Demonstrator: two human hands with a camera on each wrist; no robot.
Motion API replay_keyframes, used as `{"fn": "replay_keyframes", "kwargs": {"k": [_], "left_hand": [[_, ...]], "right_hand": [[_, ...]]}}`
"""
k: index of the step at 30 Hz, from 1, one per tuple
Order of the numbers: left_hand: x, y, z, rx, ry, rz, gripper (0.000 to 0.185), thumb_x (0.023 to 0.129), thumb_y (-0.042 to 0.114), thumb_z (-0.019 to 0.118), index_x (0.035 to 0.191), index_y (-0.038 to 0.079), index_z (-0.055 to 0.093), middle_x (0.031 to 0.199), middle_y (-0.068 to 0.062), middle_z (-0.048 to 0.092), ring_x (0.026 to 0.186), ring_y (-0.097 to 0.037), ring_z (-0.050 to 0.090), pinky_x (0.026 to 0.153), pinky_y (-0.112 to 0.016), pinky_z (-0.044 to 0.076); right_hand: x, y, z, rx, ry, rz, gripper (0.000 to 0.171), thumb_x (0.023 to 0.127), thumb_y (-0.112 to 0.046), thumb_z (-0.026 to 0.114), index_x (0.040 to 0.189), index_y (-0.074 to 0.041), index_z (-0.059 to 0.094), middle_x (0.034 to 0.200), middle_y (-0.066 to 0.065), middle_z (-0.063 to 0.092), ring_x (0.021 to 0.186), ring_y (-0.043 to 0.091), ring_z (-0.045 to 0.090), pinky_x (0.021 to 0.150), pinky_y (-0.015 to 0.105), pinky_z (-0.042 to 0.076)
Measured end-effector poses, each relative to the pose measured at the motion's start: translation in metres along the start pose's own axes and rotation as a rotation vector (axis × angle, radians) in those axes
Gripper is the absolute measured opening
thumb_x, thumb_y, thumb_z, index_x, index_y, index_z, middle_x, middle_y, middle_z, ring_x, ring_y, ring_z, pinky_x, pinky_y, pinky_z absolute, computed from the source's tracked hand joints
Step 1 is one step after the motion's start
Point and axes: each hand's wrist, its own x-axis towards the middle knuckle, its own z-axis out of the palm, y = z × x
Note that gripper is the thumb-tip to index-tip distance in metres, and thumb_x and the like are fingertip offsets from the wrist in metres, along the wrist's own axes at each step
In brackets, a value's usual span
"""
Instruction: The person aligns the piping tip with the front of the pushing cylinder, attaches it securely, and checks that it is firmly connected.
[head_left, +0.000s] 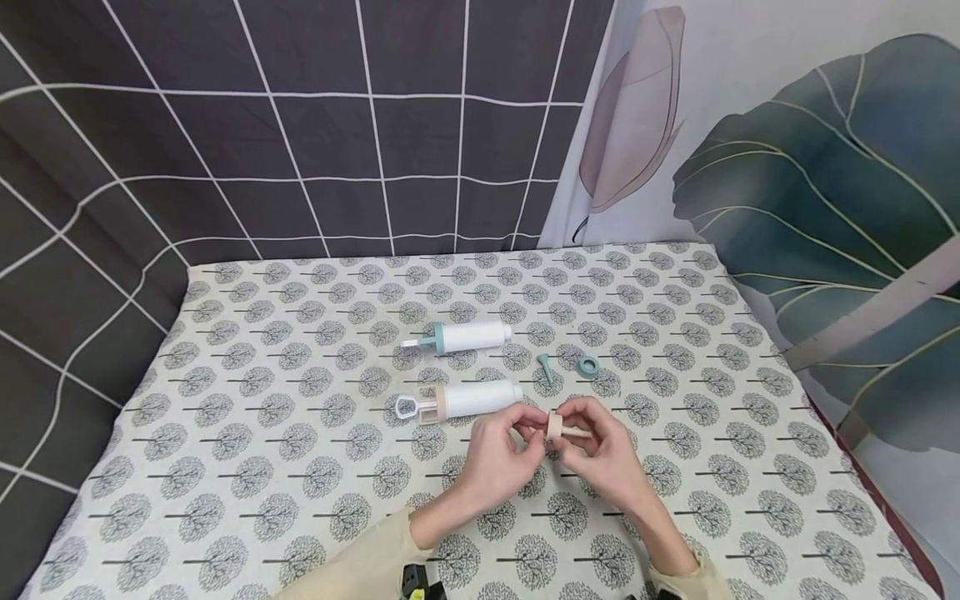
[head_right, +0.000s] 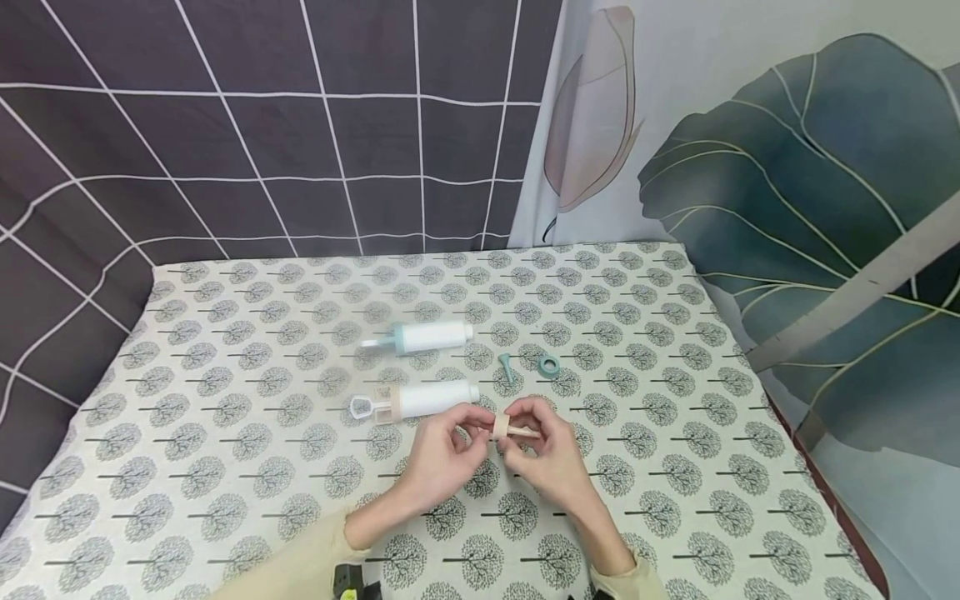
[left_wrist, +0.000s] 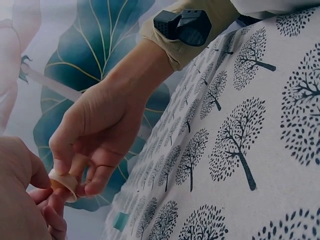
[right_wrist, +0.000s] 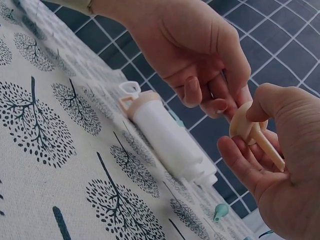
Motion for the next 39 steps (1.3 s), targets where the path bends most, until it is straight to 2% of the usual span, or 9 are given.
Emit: {"fn": "replay_keyframes", "kwargs": {"k": [7,11,16,20,23,27,30,33,39], "left_hand": [[0.000,0.001,0.000,-0.040,0.015,0.011,0.022,0.083,-0.014,0.058,0.101,-0.004,0.065,0.084,-0.006,0.069,0.048,-0.002,0.043,0.041,-0.015,0.034],[-0.001,0.003,-0.001,-0.081,-0.002,-0.021,0.024,0.083,-0.014,0.056,0.104,-0.003,0.061,0.090,-0.008,0.072,0.048,-0.003,0.042,0.042,-0.016,0.036],[-0.003,0.005,-0.003,-0.106,-0.001,-0.051,0.027,0.084,-0.014,0.055,0.109,-0.003,0.059,0.098,-0.012,0.072,0.051,-0.003,0.045,0.045,-0.016,0.040],[-0.003,0.002,-0.006,-0.084,0.031,-0.001,0.027,0.084,-0.014,0.056,0.109,-0.005,0.059,0.097,-0.013,0.071,0.058,-0.006,0.051,0.048,-0.017,0.042],[-0.001,-0.003,-0.014,0.024,0.084,0.084,0.024,0.082,-0.013,0.061,0.104,-0.002,0.063,0.093,-0.010,0.071,0.069,-0.011,0.058,0.054,-0.021,0.046],[0.004,-0.013,-0.031,0.244,0.161,0.164,0.022,0.079,-0.009,0.070,0.099,0.001,0.068,0.094,-0.008,0.071,0.087,-0.020,0.062,0.079,-0.036,0.050],[0.009,-0.020,-0.046,0.411,0.169,0.165,0.026,0.078,-0.002,0.077,0.102,0.002,0.070,0.101,-0.007,0.072,0.097,-0.024,0.059,0.089,-0.046,0.044],[0.014,-0.026,-0.059,0.547,0.138,0.151,0.033,0.076,0.005,0.082,0.107,0.005,0.071,0.109,-0.006,0.072,0.106,-0.026,0.057,0.095,-0.051,0.039],[0.020,-0.033,-0.074,0.621,0.060,0.084,0.041,0.075,0.011,0.086,0.112,0.005,0.070,0.116,-0.010,0.070,0.116,-0.031,0.055,0.103,-0.058,0.031]], "right_hand": [[0.000,-0.001,0.000,-0.002,0.005,0.018,0.037,0.078,0.021,0.065,0.112,0.012,0.054,0.101,0.028,0.063,0.091,0.018,0.068,0.079,0.029,0.057],[0.000,0.001,0.000,-0.002,0.003,0.032,0.037,0.078,0.018,0.068,0.112,0.011,0.055,0.099,0.024,0.064,0.090,0.018,0.067,0.080,0.030,0.057],[-0.001,0.003,-0.001,0.061,-0.013,0.033,0.037,0.080,0.019,0.066,0.114,0.013,0.053,0.098,0.024,0.064,0.087,0.018,0.068,0.077,0.029,0.058],[-0.002,0.002,-0.002,0.105,-0.024,0.035,0.037,0.081,0.019,0.065,0.115,0.015,0.051,0.093,0.022,0.063,0.082,0.018,0.067,0.073,0.028,0.058],[-0.002,0.002,-0.002,0.119,-0.025,0.043,0.038,0.081,0.018,0.065,0.115,0.015,0.050,0.093,0.021,0.063,0.080,0.020,0.068,0.073,0.030,0.058],[-0.001,0.002,-0.003,0.127,-0.023,0.034,0.038,0.080,0.019,0.064,0.115,0.016,0.049,0.095,0.021,0.062,0.080,0.021,0.068,0.074,0.030,0.058],[0.000,0.003,-0.004,0.126,-0.025,0.012,0.037,0.080,0.020,0.063,0.114,0.017,0.049,0.095,0.021,0.063,0.080,0.021,0.067,0.073,0.029,0.058],[0.000,0.003,-0.005,0.124,-0.030,-0.005,0.037,0.080,0.021,0.062,0.114,0.017,0.049,0.095,0.021,0.062,0.081,0.021,0.067,0.074,0.028,0.058],[-0.001,0.003,-0.005,0.126,-0.028,0.010,0.037,0.080,0.019,0.063,0.115,0.016,0.049,0.094,0.020,0.062,0.080,0.023,0.067,0.074,0.028,0.058]]}}
